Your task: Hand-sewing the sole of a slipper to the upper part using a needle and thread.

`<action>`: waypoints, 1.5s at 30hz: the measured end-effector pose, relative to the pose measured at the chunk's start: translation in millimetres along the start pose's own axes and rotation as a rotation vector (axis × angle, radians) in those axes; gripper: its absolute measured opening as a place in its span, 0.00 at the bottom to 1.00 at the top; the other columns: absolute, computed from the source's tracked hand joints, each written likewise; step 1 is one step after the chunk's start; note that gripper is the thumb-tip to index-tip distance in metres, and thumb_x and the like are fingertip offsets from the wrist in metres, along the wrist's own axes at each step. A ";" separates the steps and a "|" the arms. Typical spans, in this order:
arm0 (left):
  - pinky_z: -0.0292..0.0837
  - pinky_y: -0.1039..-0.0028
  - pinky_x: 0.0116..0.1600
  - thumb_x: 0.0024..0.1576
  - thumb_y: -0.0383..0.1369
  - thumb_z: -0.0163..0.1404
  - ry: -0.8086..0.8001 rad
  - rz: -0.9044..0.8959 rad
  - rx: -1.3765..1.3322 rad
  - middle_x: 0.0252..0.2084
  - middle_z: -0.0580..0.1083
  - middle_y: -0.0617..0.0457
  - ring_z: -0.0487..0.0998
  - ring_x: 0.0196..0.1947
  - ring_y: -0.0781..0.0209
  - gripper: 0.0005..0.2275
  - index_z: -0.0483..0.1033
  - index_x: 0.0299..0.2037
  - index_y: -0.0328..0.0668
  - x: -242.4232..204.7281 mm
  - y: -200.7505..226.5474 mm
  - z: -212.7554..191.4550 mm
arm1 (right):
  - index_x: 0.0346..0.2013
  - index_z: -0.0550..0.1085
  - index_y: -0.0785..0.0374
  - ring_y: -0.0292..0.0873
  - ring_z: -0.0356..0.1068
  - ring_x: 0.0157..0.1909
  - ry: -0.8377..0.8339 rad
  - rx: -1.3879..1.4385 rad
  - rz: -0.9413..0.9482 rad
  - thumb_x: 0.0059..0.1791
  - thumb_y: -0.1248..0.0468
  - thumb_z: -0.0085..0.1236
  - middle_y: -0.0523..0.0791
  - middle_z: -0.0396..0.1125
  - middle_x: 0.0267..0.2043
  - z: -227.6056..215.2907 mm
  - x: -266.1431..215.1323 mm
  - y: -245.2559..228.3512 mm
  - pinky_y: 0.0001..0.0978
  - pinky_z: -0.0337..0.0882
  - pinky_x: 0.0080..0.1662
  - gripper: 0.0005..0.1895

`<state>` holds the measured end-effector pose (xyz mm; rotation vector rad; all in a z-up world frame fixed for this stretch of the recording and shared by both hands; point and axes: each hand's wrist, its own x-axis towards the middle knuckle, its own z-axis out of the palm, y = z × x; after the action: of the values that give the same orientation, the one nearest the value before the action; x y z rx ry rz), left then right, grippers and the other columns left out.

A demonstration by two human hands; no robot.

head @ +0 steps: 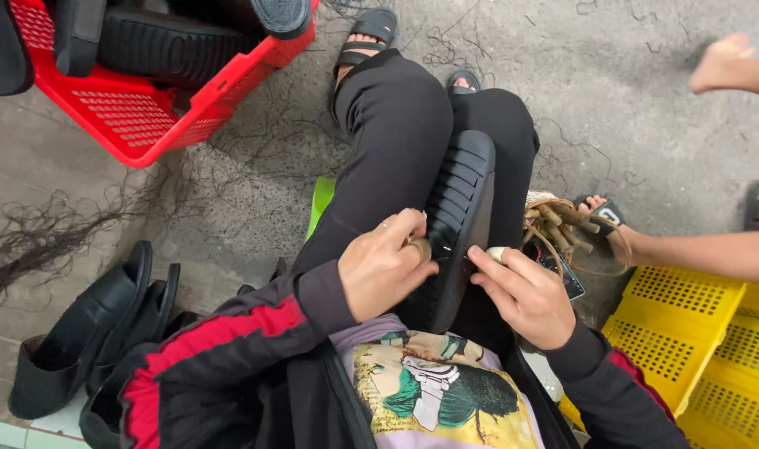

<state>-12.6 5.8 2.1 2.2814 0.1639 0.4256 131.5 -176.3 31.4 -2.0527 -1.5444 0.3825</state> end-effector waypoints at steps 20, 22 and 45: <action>0.77 0.69 0.35 0.47 0.45 0.58 0.060 -0.088 -0.211 0.51 0.63 0.43 0.77 0.31 0.50 0.25 0.71 0.43 0.27 -1.6 -0.3 15.5 | 0.51 0.67 0.65 0.47 0.62 0.23 -0.034 -0.251 -0.242 0.47 0.68 0.53 0.45 0.57 0.31 9.2 12.1 1.1 0.35 0.66 0.25 0.17; 0.76 0.70 0.33 0.48 0.44 0.57 0.082 -0.104 -0.105 0.48 0.64 0.43 0.77 0.30 0.46 0.23 0.72 0.38 0.25 -7.5 5.9 15.5 | 0.52 0.67 0.66 0.49 0.62 0.24 0.004 -0.214 -0.205 0.46 0.69 0.56 0.46 0.58 0.31 13.1 6.6 4.9 0.37 0.66 0.25 0.20; 0.60 0.72 0.28 0.49 0.25 0.51 -0.021 0.082 0.055 0.28 0.61 0.54 0.65 0.26 0.57 0.14 0.77 0.46 0.41 31.2 37.5 7.8 | 0.53 0.71 0.38 0.34 0.54 0.13 -0.354 -0.635 0.007 0.40 0.64 0.52 0.37 0.60 0.42 -66.3 -17.3 6.2 0.27 0.57 0.15 0.27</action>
<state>18.7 -17.2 32.6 2.3513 0.0728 0.4445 165.8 -210.3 80.3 -2.5671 -2.0714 0.2910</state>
